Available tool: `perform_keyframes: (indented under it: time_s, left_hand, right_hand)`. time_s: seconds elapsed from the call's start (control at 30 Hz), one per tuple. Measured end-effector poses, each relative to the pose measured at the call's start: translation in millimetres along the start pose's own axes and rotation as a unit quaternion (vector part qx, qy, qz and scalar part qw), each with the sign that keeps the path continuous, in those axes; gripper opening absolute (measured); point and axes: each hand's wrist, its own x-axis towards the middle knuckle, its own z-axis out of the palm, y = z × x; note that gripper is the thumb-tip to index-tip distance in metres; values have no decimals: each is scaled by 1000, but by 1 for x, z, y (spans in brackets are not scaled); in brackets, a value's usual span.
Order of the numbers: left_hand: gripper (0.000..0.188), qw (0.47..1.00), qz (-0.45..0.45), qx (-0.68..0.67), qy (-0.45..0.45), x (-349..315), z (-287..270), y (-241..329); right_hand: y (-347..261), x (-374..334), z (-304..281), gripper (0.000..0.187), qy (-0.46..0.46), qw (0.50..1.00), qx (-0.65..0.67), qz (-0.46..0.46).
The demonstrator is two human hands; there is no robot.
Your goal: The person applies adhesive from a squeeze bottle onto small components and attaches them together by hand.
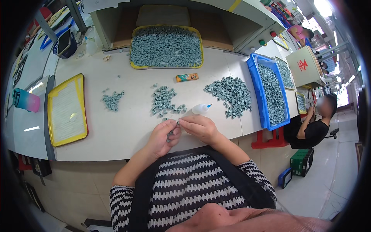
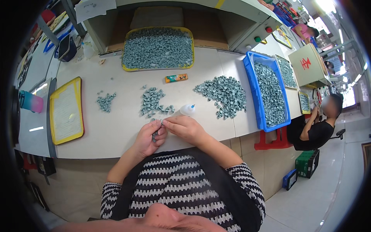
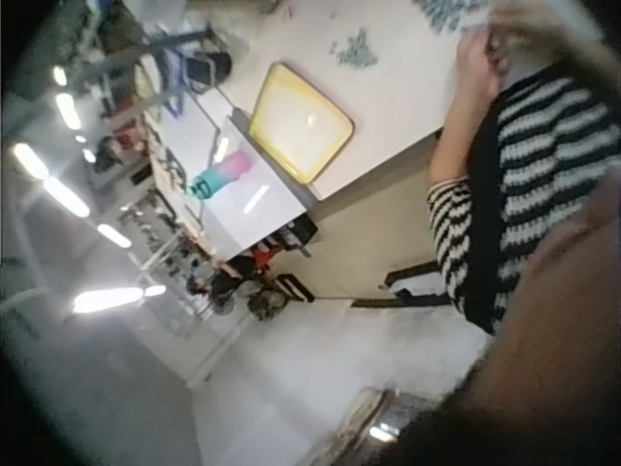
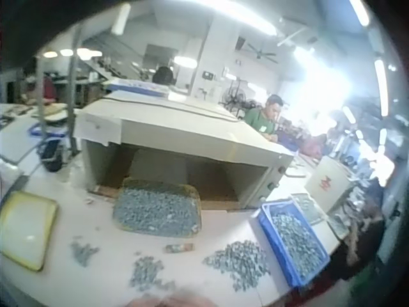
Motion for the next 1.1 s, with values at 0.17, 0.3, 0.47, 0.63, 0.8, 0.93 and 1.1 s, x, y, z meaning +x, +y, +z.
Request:
perform_keyframes:
  time_s: [0.17, 0.3, 0.47, 0.63, 0.8, 0.93, 1.1]
  left_hand:
    - [15, 1000, 0, 0, -31, 0, -4, -1]
    - [15, 1000, 13, 8, -23, -2, -3, -1]
    - [16, 998, 42, 44, -11, -3, -2, -3]
    - [17, 997, 42, 59, -1, -2, -2, -3]
    - [18, 997, 33, 66, 6, -2, 1, -2]
    - [18, 998, 32, 61, 10, -2, 1, -3]
    - [17, 994, 65, 84, 4, -2, -1, -5]
  right_hand:
    - [0, 1, 2, 27, 8, 1000, -4, -16]
    - [2, 2, 2, 26, 3, 1000, 1, -13]
    - [6, -1, 3, 25, -13, 999, 33, 9]
    - [0, -3, 2, 25, -15, 992, 75, 101]
    - [-3, -4, 3, 27, -4, 988, 79, 134]
    - [-4, -5, 4, 27, -8, 988, 67, 140]
    - [-5, -5, 5, 27, -5, 988, 77, 133]
